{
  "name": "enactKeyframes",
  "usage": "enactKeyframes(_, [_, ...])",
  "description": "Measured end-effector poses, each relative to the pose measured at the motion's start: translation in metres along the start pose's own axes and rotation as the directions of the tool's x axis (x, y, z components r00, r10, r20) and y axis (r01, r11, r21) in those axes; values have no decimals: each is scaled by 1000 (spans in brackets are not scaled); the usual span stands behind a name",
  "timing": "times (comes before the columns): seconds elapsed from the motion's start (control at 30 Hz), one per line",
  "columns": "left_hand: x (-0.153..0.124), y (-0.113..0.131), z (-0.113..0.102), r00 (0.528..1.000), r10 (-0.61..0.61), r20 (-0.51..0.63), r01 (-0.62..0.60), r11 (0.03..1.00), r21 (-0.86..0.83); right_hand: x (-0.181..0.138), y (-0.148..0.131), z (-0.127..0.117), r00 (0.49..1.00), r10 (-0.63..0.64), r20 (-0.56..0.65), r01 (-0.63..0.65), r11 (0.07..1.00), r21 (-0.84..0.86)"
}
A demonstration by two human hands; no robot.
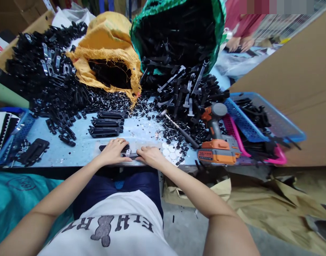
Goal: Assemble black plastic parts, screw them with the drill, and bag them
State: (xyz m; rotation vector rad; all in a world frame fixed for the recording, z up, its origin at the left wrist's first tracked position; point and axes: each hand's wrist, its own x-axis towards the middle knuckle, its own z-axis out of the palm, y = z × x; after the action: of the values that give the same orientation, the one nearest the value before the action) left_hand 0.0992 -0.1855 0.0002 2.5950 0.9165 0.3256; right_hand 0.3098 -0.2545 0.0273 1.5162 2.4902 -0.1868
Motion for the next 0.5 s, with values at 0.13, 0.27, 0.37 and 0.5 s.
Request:
enactKeyframes(0.13, [-3,1,6,1000,-19,-24,19,999,26,-3,-7,-6,997,69,-39,-69,998,-1])
enactKeyframes(0.27, [-5,1,6,1000,-4,-7,4,1000,30,-5,-6,-10,1000,-14,27,12,996,84])
enactKeyframes(0.37, [-5,-1,4,999,33,21,-34,999,35,-5,-7,-7,1000,-8,30,5,996,94])
enactKeyframes(0.5, [-9,-4,3,997,67,-32,-67,998,3,-4,-15,-4,999,42,-28,-41,999,35])
